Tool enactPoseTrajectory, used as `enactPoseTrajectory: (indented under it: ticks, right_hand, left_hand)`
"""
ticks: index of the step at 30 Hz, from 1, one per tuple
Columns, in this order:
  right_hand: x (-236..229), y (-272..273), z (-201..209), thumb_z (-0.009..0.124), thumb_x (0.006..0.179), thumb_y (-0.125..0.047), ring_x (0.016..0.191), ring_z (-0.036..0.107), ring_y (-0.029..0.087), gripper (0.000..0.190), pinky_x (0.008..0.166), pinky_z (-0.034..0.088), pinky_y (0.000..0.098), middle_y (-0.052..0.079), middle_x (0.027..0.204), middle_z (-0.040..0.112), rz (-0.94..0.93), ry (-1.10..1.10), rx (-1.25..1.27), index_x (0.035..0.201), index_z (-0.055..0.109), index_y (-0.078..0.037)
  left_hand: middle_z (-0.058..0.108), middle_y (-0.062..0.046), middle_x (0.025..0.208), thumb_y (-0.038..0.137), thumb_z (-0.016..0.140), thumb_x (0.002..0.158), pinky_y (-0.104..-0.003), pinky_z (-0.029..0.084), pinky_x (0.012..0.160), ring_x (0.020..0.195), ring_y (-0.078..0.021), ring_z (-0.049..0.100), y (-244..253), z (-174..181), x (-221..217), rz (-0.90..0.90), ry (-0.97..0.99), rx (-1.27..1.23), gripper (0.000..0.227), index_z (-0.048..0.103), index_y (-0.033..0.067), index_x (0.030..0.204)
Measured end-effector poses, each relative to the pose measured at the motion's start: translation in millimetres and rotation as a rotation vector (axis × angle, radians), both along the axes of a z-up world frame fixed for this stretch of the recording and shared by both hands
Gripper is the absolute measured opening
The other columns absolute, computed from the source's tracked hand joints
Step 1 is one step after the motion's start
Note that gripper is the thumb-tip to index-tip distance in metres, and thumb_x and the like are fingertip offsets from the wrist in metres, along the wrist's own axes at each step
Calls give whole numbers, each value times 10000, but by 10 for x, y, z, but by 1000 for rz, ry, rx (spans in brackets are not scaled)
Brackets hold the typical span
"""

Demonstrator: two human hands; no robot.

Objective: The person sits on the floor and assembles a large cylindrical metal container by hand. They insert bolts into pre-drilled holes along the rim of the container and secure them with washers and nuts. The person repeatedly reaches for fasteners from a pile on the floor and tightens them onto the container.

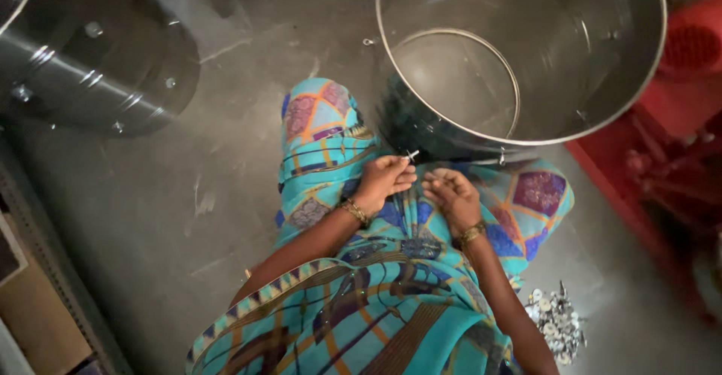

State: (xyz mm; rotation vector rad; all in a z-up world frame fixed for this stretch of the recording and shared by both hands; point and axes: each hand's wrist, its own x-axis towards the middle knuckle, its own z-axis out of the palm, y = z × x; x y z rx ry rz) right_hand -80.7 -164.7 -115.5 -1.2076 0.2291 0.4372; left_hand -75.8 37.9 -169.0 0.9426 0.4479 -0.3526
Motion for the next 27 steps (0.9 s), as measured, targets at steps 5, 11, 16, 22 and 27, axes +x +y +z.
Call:
enactPoseTrajectory:
  ticks: [5, 11, 16, 22, 27]
  right_hand:
    - [18, -2, 35, 615, 968, -19, 1020, 709, 228, 212, 877, 597, 343, 136, 1176, 720, -10, 55, -6, 1178, 642, -30]
    - [-1, -60, -14, 619, 989, -54, 1020, 712, 228, 178, 868, 603, 356, 133, 1164, 715, -12, 49, 22, 1165, 641, -33]
    - [-2, -89, -60, 619, 992, -54, 1026, 712, 234, 191, 867, 611, 353, 142, 1178, 713, 2, 52, 19, 1181, 638, -30]
    - [-20, -107, -49, 546, 947, 46, 1146, 691, 279, 266, 966, 575, 396, 163, 1262, 686, 34, 10, 99, 1193, 621, -22]
    - [-42, -85, 8, 520, 933, 96, 1224, 662, 268, 271, 1030, 543, 393, 151, 1343, 662, 84, 29, 60, 1165, 622, 3]
  left_hand:
    - [739, -72, 989, 286, 669, 992, -335, 617, 709, 842, -201, 756, 4, -185, 408, 136, 3, -13, 229, 649, 74, 1075]
    - [745, -72, 968, 285, 690, 965, -338, 621, 697, 815, -202, 758, -29, -286, 598, 179, 13, -30, 223, 656, 85, 1056]
    - [748, -66, 962, 290, 708, 955, -321, 611, 691, 812, -190, 755, -65, -97, 579, 147, -21, 4, 234, 673, 74, 1038]
    - [751, -75, 938, 276, 728, 949, -316, 606, 668, 791, -192, 753, -113, -51, 690, 144, -48, 7, 233, 675, 58, 1011]
    - [754, -85, 933, 253, 722, 948, -308, 604, 644, 771, -186, 749, -122, -199, 790, 139, -95, 9, 218, 676, 50, 1012]
